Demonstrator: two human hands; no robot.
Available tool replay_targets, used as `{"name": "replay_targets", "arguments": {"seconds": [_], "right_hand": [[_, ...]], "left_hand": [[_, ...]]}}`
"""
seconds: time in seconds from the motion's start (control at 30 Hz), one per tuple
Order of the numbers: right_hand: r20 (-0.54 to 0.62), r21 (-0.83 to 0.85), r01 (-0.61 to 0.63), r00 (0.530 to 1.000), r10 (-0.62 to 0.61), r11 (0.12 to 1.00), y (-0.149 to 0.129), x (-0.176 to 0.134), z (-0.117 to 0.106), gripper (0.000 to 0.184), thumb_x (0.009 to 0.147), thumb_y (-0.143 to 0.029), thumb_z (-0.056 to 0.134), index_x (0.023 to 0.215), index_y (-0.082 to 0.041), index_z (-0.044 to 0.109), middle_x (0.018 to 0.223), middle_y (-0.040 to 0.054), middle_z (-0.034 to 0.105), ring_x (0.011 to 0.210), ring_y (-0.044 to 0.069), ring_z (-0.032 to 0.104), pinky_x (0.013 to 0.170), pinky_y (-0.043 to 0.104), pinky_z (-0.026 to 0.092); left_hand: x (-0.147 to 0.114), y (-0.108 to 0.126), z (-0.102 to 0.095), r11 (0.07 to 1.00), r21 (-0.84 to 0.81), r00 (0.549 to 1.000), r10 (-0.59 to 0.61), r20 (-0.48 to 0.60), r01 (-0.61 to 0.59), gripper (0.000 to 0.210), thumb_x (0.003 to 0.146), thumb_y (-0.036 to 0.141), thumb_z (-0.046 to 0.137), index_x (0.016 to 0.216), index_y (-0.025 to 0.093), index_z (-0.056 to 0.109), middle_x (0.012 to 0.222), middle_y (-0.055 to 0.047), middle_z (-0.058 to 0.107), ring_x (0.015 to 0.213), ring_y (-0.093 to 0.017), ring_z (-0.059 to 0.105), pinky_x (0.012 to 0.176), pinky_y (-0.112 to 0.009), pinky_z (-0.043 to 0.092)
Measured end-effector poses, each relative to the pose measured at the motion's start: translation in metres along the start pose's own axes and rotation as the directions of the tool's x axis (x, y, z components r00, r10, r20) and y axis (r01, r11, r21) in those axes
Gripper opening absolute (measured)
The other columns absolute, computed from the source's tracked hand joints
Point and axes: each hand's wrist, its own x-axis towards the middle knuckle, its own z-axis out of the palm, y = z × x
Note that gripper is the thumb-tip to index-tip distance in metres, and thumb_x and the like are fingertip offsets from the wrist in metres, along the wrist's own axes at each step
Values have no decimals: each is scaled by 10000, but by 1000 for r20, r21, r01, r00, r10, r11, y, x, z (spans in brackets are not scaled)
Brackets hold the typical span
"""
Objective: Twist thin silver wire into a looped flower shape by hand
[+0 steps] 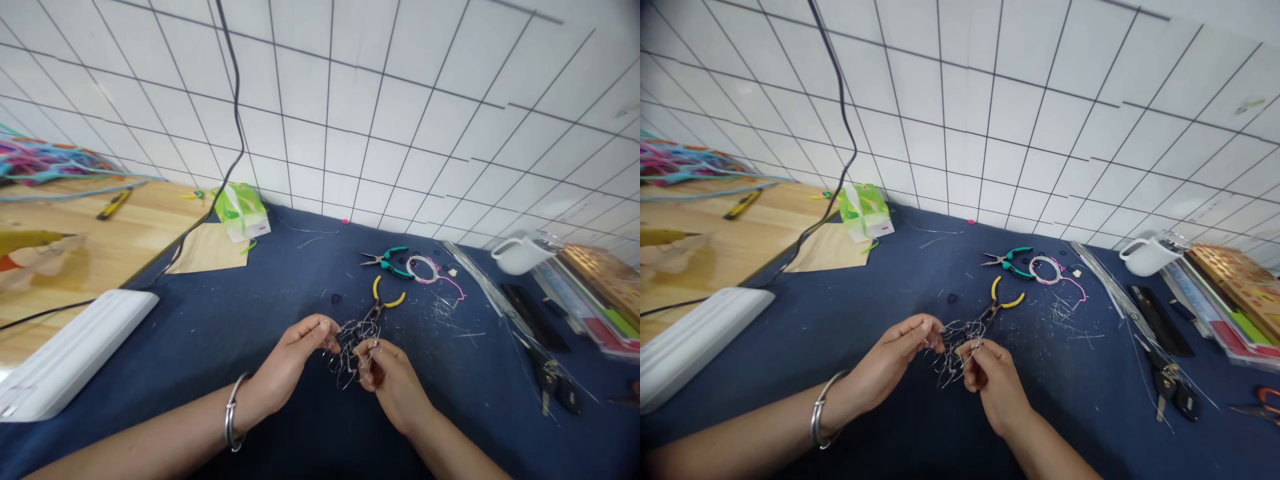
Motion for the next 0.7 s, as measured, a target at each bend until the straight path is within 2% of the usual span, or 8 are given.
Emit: {"name": "replay_targets", "arguments": {"seconds": [0.13,0.33,0.43,0.53,0.6,0.7], "right_hand": [[-27,-86,20,999,-23,996,0,-1,1,157,802,-263,579,842,-128,646,582,-27,440,475,59,394,455,213,261],[-36,-112,21,999,-25,994,0,0,0,120,764,-237,632,848,-152,641,592,-38,456,456,42,373,445,205,253],[-45,-104,28,998,-32,994,1,1,-1,130,751,-243,652,846,-156,643,593,-37,470,453,41,375,437,201,251],[-67,-62,44,997,-48,997,3,2,-3,138,740,-258,666,837,-162,642,572,-44,468,450,42,377,428,194,255],[-76,-36,45,996,-47,998,3,2,-4,137,728,-254,679,824,-164,639,566,-48,471,446,41,380,423,189,255],[-66,15,39,997,-38,999,4,2,-5,132,717,-239,689,816,-171,633,578,-49,485,444,37,389,425,185,260]], "left_hand": [[0,-2,1,1000,10,1000,-27,14,27,266,890,350,404,879,153,582,773,-34,575,771,-156,541,768,-302,396],[-2,-4,0,996,85,998,-13,66,7,265,897,334,399,950,167,598,842,-48,589,846,-173,536,817,-329,389],[-5,3,-1,967,221,977,84,197,-128,236,882,304,440,977,176,614,910,-54,566,882,-172,524,829,-328,390],[-8,11,0,908,309,920,169,353,-285,231,879,250,448,1030,196,615,971,-58,550,926,-167,512,860,-326,388],[-9,12,1,881,337,902,191,386,-331,237,883,215,434,1041,202,610,982,-58,547,942,-161,509,870,-324,393],[-9,8,2,849,377,900,226,373,-370,228,855,164,470,1037,201,604,991,-59,537,945,-155,509,863,-317,411]]}}
